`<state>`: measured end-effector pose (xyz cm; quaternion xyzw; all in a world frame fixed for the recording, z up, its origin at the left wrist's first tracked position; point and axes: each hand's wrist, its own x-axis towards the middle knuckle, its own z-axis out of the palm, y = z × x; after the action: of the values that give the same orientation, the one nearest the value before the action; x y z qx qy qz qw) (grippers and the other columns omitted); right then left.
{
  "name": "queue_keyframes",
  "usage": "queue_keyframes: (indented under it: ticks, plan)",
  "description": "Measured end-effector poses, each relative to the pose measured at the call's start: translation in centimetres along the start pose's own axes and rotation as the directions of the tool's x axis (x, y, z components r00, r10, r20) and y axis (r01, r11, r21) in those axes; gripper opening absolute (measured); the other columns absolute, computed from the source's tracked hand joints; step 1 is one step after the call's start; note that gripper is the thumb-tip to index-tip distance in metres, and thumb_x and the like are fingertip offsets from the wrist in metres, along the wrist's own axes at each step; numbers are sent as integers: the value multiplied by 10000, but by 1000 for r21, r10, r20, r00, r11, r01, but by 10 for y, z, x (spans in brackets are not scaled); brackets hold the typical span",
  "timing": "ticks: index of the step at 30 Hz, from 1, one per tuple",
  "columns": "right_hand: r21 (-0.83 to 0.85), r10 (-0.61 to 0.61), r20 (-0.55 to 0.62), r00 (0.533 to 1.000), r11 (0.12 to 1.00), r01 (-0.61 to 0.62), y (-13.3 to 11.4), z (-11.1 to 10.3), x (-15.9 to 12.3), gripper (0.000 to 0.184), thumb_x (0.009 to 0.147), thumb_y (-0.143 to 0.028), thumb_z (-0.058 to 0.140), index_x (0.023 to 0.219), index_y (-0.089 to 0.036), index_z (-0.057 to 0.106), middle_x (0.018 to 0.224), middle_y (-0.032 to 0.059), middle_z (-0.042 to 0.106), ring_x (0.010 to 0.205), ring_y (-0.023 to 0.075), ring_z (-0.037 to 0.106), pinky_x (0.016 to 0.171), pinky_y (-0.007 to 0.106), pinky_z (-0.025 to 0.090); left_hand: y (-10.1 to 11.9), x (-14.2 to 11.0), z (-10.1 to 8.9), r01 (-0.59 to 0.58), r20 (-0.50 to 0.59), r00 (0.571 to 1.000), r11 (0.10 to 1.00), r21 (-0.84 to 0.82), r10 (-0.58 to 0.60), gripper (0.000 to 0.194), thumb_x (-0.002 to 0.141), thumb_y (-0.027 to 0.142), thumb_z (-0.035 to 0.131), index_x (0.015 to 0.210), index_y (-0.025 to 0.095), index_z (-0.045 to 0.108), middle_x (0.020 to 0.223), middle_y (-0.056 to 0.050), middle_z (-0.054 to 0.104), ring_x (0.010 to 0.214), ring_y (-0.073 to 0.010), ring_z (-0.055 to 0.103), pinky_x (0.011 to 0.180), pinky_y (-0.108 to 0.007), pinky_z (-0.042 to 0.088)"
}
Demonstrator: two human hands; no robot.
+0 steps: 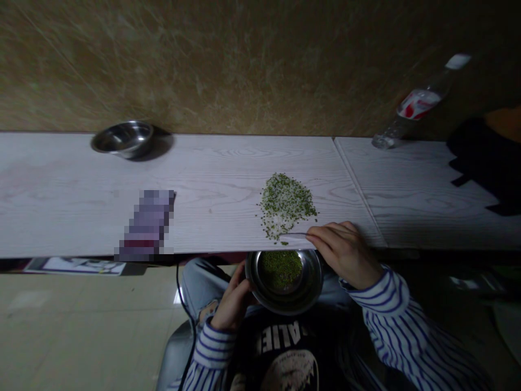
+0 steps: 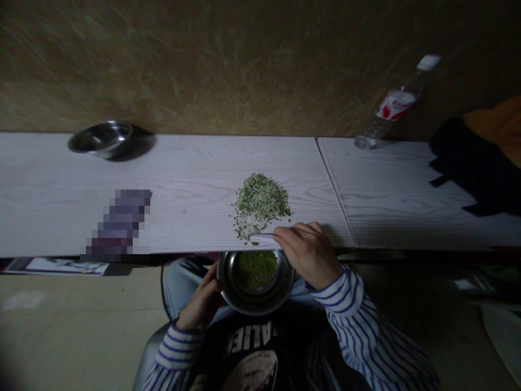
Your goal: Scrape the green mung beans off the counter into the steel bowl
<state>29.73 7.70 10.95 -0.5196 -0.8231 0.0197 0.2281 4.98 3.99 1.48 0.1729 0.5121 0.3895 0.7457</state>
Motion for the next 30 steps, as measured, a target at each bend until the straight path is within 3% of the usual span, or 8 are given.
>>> queue_keyframes:
  ticks: [4, 10, 30]
  plan:
    - [-17, 11, -20, 1000, 1000, -12, 7, 2, 3, 126, 958, -237, 521, 954, -204, 642, 822, 36, 731, 758, 176, 652, 722, 332, 376, 2, -1, 1, -5, -8, 1000, 1000, 21, 5, 582, 597, 188, 639, 1177, 228, 606, 851, -10, 652, 704, -205, 576, 577, -339, 510]
    - [23, -42, 46, 998, 999, 41, 16, -4, -1, 121, 955, -249, 525, 945, -214, 641, 825, 21, 730, 740, 159, 655, 709, 316, 387, 0, 0, -2, -15, 5, 1000, 1000, 10, 15, 573, 617, 206, 655, 1186, 236, 598, 823, -2, 640, 685, -202, 573, 572, -335, 505]
    - [69, -59, 62, 996, 996, 55, 10, -7, -2, 122, 966, -255, 517, 947, -207, 627, 813, 13, 720, 743, 155, 650, 711, 319, 382, 0, 0, 1, -6, 32, 999, 999, 32, 5, 559, 634, 173, 641, 1187, 226, 580, 898, -6, 650, 729, -195, 580, 573, -323, 524]
